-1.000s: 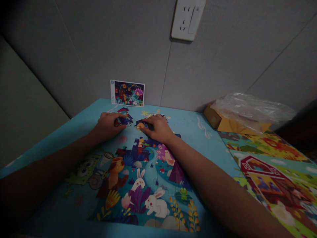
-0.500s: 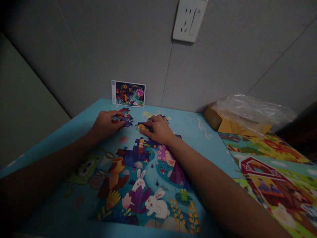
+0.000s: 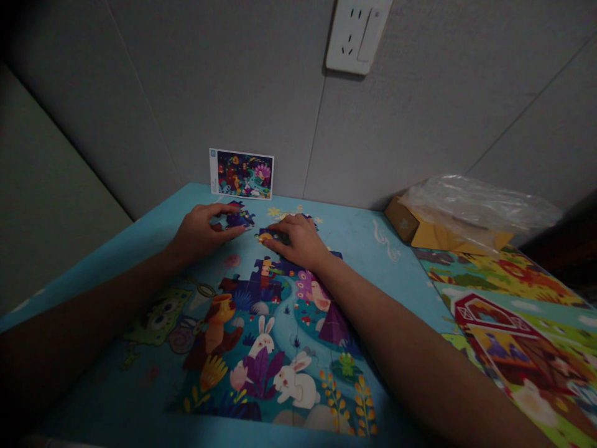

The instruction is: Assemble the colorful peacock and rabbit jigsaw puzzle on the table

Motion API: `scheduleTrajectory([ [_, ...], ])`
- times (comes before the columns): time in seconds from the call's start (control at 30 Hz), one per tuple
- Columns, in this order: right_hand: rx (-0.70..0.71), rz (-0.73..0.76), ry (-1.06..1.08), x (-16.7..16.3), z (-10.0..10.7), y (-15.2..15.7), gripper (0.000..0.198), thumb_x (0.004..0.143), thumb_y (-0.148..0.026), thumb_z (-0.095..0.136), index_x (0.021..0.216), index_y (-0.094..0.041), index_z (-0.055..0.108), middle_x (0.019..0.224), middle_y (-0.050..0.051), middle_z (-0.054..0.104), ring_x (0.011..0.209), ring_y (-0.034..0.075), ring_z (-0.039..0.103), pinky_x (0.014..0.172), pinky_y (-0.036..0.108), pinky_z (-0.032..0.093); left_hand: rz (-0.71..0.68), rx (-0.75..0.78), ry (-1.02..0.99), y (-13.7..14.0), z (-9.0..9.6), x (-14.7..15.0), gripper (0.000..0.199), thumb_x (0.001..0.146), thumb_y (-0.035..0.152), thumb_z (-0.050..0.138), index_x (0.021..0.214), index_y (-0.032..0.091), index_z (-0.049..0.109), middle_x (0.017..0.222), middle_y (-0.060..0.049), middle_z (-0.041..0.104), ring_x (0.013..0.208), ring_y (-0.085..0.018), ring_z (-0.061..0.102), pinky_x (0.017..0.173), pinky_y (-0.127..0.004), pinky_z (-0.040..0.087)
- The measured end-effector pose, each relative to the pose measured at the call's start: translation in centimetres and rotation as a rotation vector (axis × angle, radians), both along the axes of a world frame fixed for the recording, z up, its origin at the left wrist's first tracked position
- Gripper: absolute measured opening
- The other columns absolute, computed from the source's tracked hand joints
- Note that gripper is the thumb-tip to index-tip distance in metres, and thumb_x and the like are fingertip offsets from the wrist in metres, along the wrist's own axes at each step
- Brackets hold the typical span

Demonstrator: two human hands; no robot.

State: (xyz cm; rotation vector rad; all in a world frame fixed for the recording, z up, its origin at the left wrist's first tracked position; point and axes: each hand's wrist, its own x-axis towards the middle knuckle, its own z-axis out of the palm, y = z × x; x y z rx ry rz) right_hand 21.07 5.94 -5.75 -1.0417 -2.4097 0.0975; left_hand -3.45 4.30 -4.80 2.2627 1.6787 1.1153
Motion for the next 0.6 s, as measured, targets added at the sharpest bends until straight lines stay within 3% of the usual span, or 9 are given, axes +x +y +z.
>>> scheduleTrajectory([
  [0.13,0.057,0.072,0.051,-0.2,0.4,-0.4,0.042,0.089,-0.051,0.067,0.114,-0.018,0.07,0.101,0.008,0.073,0.096,0.025,0.06,0.086,0.038,0.036,-0.297,0.047,-0.01,-0.6,0.0,0.5,0.046,0.076,0.046,0.076,0.112,0.019,0.072,0.107,-0.008,0.073,0.1,-0.025,0.063,0.088,-0.037,0.051],
  [0.37,0.127,0.136,0.181,-0.3,1.1,-0.9,0.041,0.092,-0.059,0.058,0.094,-0.019,0.069,0.084,0.006,0.071,0.081,0.021,0.06,0.077,0.033,0.035,-0.483,-0.059,-0.065,-1.4,0.2,0.9,0.042,0.084,0.048,0.067,0.115,0.02,0.072,0.102,-0.006,0.073,0.096,-0.023,0.064,0.087,-0.034,0.051],
  [0.47,0.13,0.136,0.208,-0.3,1.0,-0.8,0.046,0.092,-0.062,0.056,0.091,-0.018,0.067,0.081,0.006,0.069,0.077,0.02,0.058,0.076,0.033,0.035,-0.537,-0.185,-0.161,-1.7,0.3,1.0,0.045,0.089,0.045,0.057,0.122,0.016,0.067,0.101,-0.007,0.072,0.073,-0.017,0.066,0.068,-0.029,0.053],
  [0.6,0.119,0.1,0.161,-0.4,0.9,-0.9,0.05,0.093,-0.064,0.051,0.084,-0.018,0.066,0.076,0.005,0.066,0.072,0.019,0.055,0.075,0.032,0.035,-0.512,-0.345,-0.232,-2.1,0.6,1.2,0.044,0.091,0.042,0.051,0.121,0.015,0.064,0.087,-0.005,0.072,0.045,-0.012,0.058,0.047,-0.026,0.046],
])
